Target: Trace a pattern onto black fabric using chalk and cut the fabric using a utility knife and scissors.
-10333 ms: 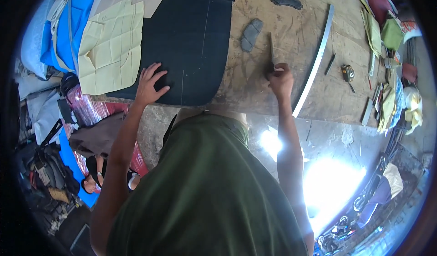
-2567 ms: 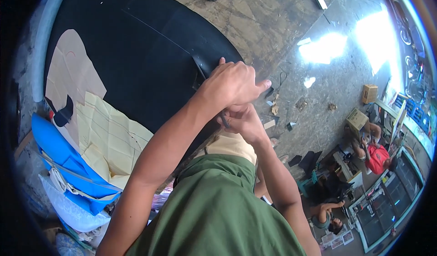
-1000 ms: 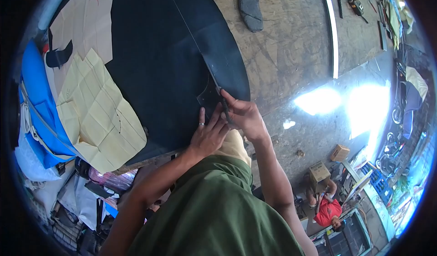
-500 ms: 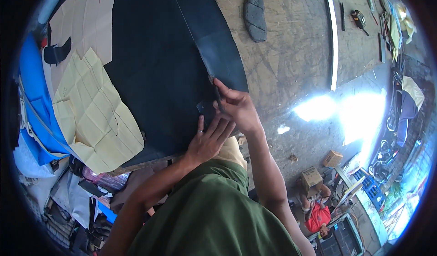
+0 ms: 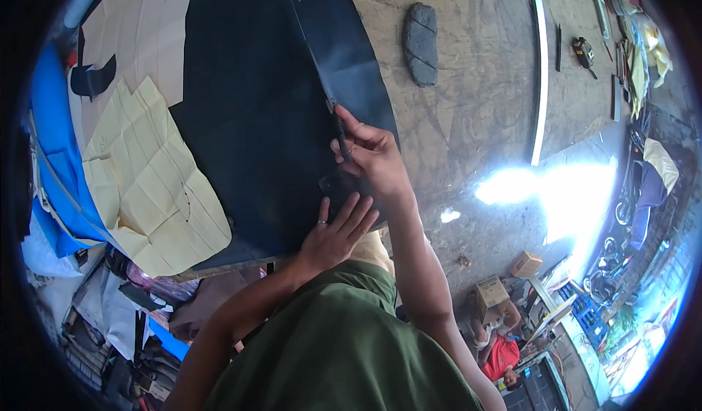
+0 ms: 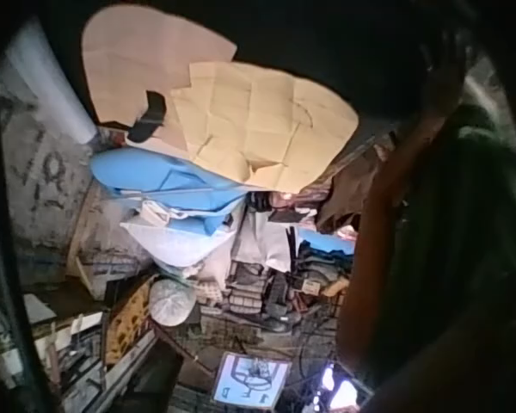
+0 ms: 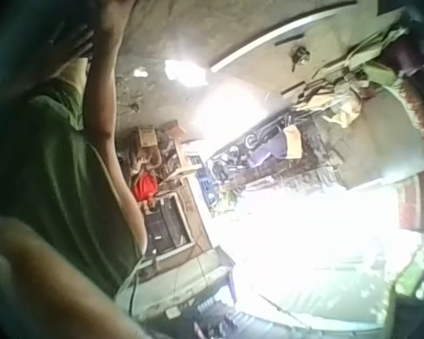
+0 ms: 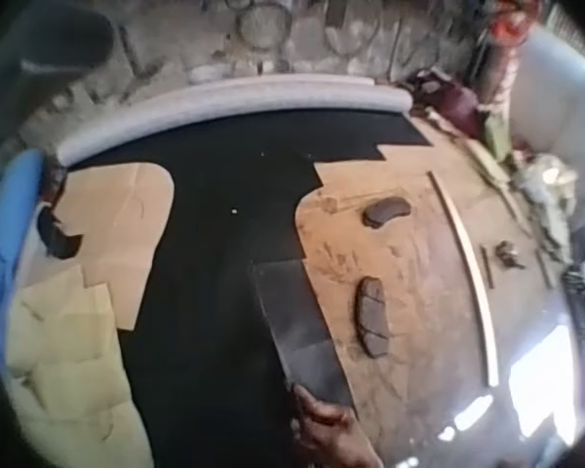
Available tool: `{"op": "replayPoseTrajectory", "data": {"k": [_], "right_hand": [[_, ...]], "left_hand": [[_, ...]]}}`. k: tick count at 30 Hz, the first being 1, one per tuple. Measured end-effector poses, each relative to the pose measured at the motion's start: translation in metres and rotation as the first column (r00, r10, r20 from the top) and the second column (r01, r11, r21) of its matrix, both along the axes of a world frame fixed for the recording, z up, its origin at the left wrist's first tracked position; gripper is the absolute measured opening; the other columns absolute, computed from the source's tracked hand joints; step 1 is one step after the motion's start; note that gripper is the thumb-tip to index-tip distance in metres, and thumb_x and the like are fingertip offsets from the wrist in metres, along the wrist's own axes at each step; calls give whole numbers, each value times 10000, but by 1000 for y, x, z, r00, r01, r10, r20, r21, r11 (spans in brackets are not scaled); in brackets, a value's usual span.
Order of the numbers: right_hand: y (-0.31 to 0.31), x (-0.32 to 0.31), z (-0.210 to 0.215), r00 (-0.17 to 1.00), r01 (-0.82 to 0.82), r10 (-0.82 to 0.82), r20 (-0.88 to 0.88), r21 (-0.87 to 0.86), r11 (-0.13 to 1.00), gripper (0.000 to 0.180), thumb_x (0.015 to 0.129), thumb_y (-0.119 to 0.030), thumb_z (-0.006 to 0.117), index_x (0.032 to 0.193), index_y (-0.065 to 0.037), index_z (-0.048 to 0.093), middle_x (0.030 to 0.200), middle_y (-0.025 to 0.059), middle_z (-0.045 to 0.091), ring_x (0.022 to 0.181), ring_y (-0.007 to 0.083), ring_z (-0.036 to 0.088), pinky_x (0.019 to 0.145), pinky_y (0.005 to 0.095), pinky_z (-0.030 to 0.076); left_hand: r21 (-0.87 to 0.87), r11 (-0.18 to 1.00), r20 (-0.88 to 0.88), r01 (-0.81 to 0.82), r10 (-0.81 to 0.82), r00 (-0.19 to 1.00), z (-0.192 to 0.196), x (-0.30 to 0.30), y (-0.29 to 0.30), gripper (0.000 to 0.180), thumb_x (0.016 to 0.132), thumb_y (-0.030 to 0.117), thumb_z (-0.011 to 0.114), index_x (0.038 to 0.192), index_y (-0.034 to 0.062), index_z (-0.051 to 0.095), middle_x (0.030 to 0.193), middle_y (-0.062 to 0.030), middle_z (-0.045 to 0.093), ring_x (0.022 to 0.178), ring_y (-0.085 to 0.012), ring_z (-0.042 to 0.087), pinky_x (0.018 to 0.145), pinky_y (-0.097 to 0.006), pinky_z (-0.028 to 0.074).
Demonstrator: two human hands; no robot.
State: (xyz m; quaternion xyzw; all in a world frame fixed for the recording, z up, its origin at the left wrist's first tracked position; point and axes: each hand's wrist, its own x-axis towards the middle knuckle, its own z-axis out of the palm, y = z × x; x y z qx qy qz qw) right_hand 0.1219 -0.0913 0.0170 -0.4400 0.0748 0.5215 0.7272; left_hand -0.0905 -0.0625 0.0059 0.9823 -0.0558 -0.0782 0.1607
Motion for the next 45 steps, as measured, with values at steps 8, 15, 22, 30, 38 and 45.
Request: {"op": "replayPoseTrajectory", "data": {"k": [8,15,22,30,38,45], "right_hand": [[13,13,4,999,-31,32,21,-41,999,630,948,114,611,1555,-39,545,907,96,730,696,72,559,498,148,335],[37,25,-4,1000,-7,6,20,81,997,608,965,96,629,1552,-38,546,943,98,747,724,79,588,498,143,340],[43,32,-3,1000,-13,13,19,13,1000,595,973,79,649,1548,-41,552,947,92,749,727,77,592,501,141,352],[72,52,4,1000,-13,14,27,-49,999,587,974,86,652,1540,-45,563,964,99,761,721,85,616,504,145,378],[79,59,-2,999,-37,38,31,-46,998,575,975,98,637,1527,-56,582,974,102,769,717,93,626,502,153,387],[92,66,-2,999,-24,26,40,-32,999,560,984,93,635,1519,-63,593,970,112,771,683,92,614,494,153,372]], "left_hand": [[-36,999,-18,0,-1,1000,2,2,3,684,1009,279,547,1643,92,371,1756,-152,291,1623,-306,282,1208,-700,199],[-14,1000,22,-6,6,1000,1,1,3,690,999,288,559,1637,91,389,1746,-151,317,1613,-300,308,1203,-683,228],[-14,1000,48,-8,9,999,1,1,5,680,1002,292,552,1635,93,401,1738,-154,334,1607,-291,324,1209,-670,231],[-52,999,37,-15,17,999,1,3,6,644,1022,278,526,1631,99,418,1740,-143,337,1606,-283,329,1206,-658,240],[-115,993,-5,-27,27,1000,1,1,6,634,1029,272,519,1633,104,421,1746,-137,330,1612,-280,319,1194,-655,269],[-196,979,-44,-48,40,998,2,1,7,646,1023,265,535,1637,102,416,1757,-131,309,1618,-272,307,1178,-656,302]]}}
